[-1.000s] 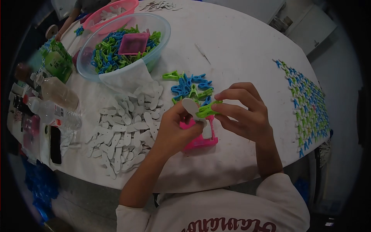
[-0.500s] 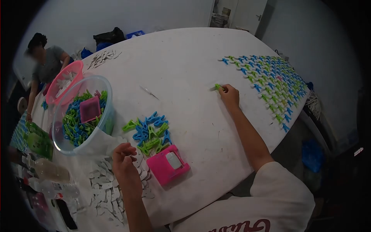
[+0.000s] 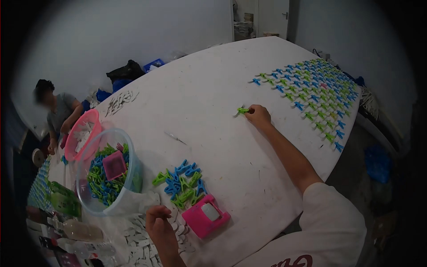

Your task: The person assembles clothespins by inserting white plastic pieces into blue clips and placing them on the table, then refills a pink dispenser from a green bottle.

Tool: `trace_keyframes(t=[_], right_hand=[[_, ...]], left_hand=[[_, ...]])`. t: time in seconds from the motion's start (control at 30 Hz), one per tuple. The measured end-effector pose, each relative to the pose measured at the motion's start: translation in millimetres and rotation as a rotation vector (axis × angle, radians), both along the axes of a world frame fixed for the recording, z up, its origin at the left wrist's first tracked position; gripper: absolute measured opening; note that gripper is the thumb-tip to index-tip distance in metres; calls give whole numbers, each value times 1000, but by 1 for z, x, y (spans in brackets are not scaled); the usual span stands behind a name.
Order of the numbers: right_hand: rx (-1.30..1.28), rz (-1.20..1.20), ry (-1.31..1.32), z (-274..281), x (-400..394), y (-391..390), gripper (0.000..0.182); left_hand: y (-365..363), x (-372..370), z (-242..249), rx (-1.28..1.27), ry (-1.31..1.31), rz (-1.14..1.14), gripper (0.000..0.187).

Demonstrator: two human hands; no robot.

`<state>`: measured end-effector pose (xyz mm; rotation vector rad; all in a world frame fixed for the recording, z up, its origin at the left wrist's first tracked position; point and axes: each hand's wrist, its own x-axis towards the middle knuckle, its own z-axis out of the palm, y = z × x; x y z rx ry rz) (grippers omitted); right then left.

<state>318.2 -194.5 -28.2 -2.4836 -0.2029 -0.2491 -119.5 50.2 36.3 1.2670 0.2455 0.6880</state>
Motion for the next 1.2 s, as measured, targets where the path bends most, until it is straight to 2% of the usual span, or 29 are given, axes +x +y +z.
trace_keyframes(t=[0.07,0.13,0.3,0.37,0.4,0.47,0.6,0.83,0.9,1.03,1.1,1.13,1.2], right_hand=[[102,35,133,6,25,15,23],[143,34,128,5,56,30,23],[146,2,89,-2,139,45,24],[111,-93,-20,-12,167,42,26],[120,-89,-17,-10,171,43,26],[123,-281,19,-7,178,43,26],[82,-383,-10,-12,187,44,28],[56,-410,53,-10,188,46,28],[71,-449,-32,-15,193,45,30],[12,-370,-38,-22,195,42,38],[-20,-300,-103,-41,200,30,47],[-32,-254,-127,-45,201,32,54],[-239,-148,-146,-27,153,41,63]], left_hand=[[2,-2,-3,13,-12,19,49],[9,-2,-6,66,-41,72,39],[39,30,4,273,-16,128,36],[50,39,9,362,2,158,35],[55,42,10,401,14,173,35],[61,47,10,470,40,206,34],[68,47,6,583,109,253,32],[76,38,4,759,210,339,28],[76,29,3,804,248,374,28],[52,-28,-3,838,428,468,26],[52,-24,8,1021,446,448,17],[52,-24,11,1064,500,429,21],[49,-26,18,1141,672,378,29]])
